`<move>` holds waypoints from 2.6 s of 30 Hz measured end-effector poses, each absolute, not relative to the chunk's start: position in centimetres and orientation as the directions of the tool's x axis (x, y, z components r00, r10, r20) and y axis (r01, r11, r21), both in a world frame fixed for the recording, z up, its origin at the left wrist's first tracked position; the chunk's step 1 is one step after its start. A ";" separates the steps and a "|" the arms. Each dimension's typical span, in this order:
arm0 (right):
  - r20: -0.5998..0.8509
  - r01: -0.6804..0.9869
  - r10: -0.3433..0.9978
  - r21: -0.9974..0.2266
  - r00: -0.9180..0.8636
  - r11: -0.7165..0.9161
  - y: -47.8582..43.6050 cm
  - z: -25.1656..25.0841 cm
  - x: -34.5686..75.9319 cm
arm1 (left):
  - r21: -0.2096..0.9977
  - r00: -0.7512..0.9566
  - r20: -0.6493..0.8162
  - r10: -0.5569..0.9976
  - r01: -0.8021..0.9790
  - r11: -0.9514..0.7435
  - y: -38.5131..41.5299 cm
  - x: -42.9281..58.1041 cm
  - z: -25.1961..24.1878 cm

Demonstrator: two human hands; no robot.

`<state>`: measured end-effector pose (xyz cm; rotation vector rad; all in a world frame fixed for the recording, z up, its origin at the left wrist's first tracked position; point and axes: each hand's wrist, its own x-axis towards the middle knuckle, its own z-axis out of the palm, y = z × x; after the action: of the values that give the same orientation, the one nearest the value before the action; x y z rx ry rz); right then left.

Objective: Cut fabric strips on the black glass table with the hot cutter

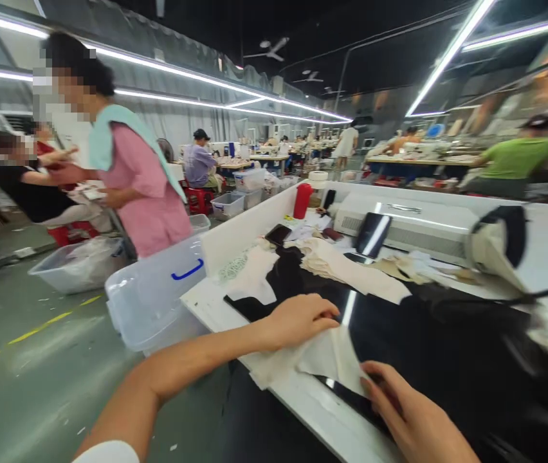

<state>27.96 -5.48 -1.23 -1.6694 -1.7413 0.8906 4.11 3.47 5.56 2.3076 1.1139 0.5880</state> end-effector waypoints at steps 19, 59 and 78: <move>-0.044 0.723 0.998 -0.691 -0.038 -0.003 -11.0 1.6 33.5 | 0.243 0.887 0.295 0.356 0.290 -0.926 1.5 6.3 1.0; 0.564 -0.134 0.705 -0.732 0.429 0.667 2.3 6.0 27.5 | 0.030 0.898 0.265 0.350 0.355 -0.934 0.7 8.4 1.6; 0.551 -0.174 0.729 -0.736 0.407 0.654 1.9 6.0 26.9 | 0.060 0.859 0.375 0.350 0.354 -0.933 0.9 8.3 1.2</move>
<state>26.88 1.86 6.04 -0.6476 -0.9973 0.6222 8.27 0.87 1.19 3.0395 0.5757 0.6091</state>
